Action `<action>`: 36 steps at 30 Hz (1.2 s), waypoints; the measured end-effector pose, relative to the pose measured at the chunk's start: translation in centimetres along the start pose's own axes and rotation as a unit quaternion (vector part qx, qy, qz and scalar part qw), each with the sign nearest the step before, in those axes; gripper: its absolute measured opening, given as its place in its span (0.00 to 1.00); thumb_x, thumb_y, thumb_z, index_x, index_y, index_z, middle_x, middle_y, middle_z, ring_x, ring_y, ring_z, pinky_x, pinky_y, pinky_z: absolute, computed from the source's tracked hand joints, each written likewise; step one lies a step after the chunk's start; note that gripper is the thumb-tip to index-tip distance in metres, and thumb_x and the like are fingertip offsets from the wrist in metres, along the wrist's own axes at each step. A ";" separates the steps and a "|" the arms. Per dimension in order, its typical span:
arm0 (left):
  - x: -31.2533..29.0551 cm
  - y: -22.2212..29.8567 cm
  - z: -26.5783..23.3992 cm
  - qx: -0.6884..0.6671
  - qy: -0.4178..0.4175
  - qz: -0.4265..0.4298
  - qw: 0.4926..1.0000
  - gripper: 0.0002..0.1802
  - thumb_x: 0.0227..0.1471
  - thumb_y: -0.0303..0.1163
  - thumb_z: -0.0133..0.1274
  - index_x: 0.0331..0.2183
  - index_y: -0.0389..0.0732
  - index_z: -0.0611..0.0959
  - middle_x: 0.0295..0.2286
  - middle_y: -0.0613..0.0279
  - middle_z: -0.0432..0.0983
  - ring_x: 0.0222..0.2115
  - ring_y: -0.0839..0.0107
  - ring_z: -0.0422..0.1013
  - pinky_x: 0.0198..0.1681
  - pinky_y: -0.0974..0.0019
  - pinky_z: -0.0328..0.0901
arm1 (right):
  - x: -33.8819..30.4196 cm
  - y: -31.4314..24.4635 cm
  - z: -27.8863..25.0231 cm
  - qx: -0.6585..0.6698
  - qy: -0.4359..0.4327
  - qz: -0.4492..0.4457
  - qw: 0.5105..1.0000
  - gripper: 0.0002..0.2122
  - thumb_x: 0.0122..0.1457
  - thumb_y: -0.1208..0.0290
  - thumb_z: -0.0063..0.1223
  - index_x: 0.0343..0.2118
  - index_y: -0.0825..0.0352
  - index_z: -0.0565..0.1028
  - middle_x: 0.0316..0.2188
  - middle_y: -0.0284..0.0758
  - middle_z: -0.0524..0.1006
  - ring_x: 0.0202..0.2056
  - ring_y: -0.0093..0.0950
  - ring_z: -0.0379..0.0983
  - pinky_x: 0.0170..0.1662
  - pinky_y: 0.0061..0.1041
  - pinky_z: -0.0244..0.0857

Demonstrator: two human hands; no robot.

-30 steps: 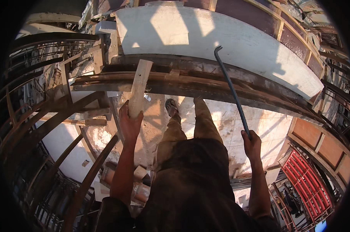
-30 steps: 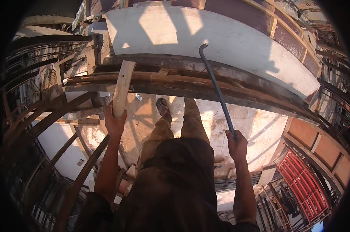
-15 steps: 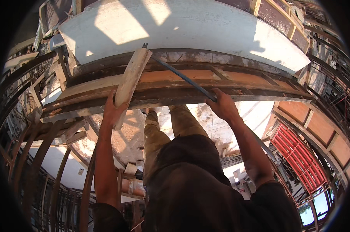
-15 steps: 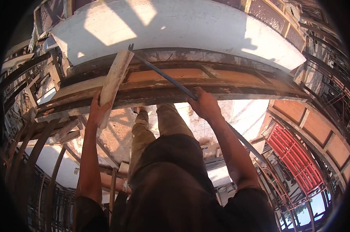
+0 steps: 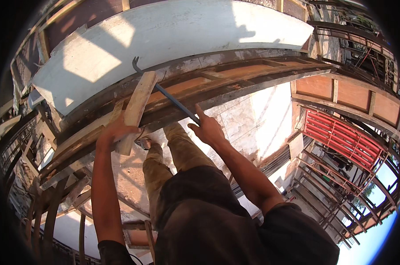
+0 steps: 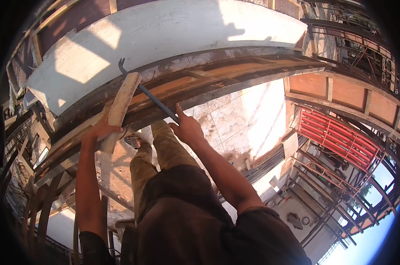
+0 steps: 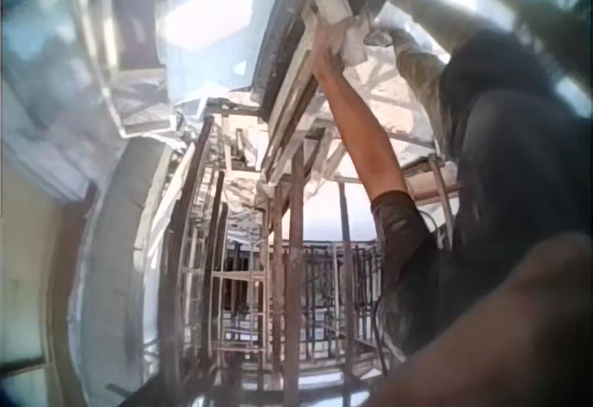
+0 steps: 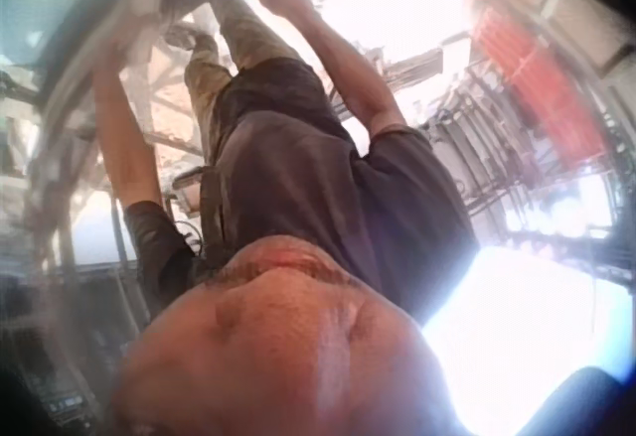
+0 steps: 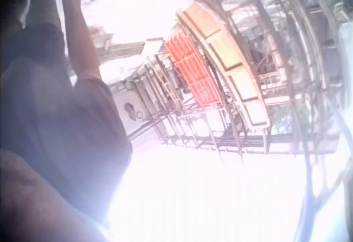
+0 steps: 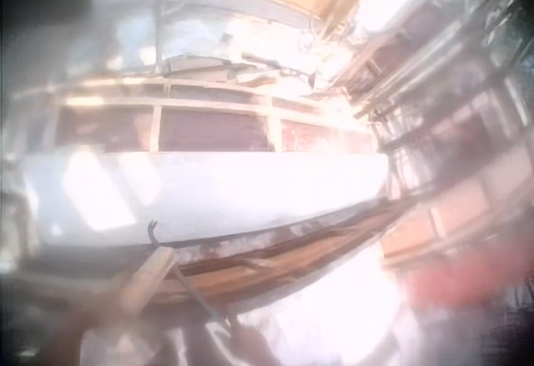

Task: The person uses a crowbar and a hammer to pry apart and remove wooden formwork from a concrete structure at a construction site.

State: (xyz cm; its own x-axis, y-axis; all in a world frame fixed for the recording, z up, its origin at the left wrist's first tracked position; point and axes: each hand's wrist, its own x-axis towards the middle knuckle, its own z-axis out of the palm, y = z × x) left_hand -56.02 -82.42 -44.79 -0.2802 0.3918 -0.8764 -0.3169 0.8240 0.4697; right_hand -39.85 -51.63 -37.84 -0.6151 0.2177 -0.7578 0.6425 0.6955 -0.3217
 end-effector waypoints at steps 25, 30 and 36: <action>-3.7 0.1 5.8 -0.133 0.120 0.048 0.983 0.47 0.33 0.36 0.65 0.57 0.35 0.68 0.50 0.45 0.74 0.49 0.53 0.73 0.49 0.54 0.68 | -1.6 1.1 0.0 0.112 0.047 -0.006 0.993 0.28 0.58 0.61 0.52 0.63 0.56 0.63 0.35 0.49 0.80 0.37 0.51 0.76 0.44 0.46 0.69; -3.6 1.3 6.6 -0.598 0.056 0.168 0.781 0.52 0.47 0.47 0.56 0.67 0.42 0.50 0.65 0.49 0.52 0.63 0.47 0.57 0.61 0.46 0.58 | -1.4 0.5 -0.8 0.198 -0.004 -0.040 0.979 0.17 0.60 0.59 0.53 0.50 0.61 0.73 0.33 0.48 0.80 0.37 0.49 0.77 0.43 0.43 0.69; -5.0 9.9 2.8 -0.792 0.045 0.286 0.537 0.44 0.56 0.44 0.49 0.67 0.45 0.49 0.67 0.43 0.40 0.67 0.41 0.42 0.69 0.41 0.43 | -2.0 -6.4 -4.8 0.254 -0.124 -0.132 0.950 0.17 0.62 0.57 0.52 0.48 0.63 0.72 0.33 0.48 0.79 0.37 0.48 0.76 0.41 0.41 0.67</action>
State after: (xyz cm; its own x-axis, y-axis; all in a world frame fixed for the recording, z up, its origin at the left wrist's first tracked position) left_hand -55.25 -75.07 -36.08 -0.7628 0.3157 -0.5643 -0.5093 -0.8311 0.2234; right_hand -44.88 -53.23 -31.55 -0.6990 -0.1300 -0.7032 0.6577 0.2691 -0.7036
